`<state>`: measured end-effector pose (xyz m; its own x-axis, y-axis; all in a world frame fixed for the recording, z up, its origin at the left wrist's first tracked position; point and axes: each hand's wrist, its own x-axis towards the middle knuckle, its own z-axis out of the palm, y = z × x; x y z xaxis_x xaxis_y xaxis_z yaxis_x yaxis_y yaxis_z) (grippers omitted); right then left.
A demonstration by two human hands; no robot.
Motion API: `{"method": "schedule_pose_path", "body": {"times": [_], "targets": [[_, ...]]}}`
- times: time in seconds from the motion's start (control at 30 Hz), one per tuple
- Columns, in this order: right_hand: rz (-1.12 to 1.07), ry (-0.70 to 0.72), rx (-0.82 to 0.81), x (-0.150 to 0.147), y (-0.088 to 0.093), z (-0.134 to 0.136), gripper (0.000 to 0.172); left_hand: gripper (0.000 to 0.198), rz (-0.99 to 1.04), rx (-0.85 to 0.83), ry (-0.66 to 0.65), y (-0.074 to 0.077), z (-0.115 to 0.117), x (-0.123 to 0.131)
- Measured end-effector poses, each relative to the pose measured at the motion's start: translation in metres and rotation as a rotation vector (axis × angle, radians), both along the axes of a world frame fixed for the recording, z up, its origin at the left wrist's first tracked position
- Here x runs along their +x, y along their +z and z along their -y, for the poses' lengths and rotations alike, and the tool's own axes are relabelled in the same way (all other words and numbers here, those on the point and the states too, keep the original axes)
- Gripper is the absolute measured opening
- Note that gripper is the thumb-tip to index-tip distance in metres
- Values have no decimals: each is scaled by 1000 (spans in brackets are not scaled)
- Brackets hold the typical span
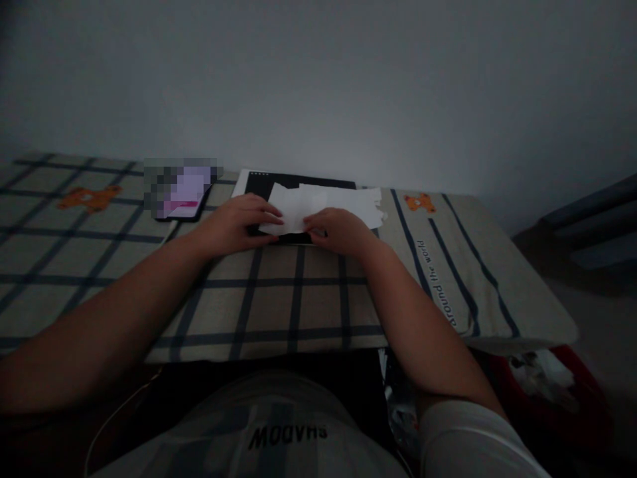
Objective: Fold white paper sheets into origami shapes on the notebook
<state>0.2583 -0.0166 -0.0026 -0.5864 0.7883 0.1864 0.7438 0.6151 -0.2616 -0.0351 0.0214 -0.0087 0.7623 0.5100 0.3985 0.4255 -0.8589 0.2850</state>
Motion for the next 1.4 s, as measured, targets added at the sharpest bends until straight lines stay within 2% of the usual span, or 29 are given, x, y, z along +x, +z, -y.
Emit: {"method": "schedule_pose_path", "body": {"times": [0.1, 0.17, 0.4, 0.63, 0.83, 1.03, 1.2, 1.4], "targets": [[-36, 11, -1, -3, 0, 2, 34, 45, -55, 7, 14, -2, -1, 0], [-42, 20, -14, -6, 0, 3, 36, 48, -75, -1, 1, -5, -1, 0], [-51, 25, -48, -10, -8, 3, 43, 51, -175, -87, -7, -9, 0, 3], [-48, 7, -117, -7, -7, 0, 36, 48, -215, -158, 36, -5, 0, 1], [-80, -65, -163, -5, -4, -1, 34, 44, -188, -248, 48, -6, -5, -1], [-167, -144, -145, -2, -5, -4, 29, 46, -156, -241, 127, -2, -2, 0], [-290, -110, -90, 1, -9, -8, 22, 50, -202, -164, 275, 5, 1, 3], [-355, -141, -83, 1, -8, -9, 25, 48, -54, -205, 358, 5, 2, 3]]}}
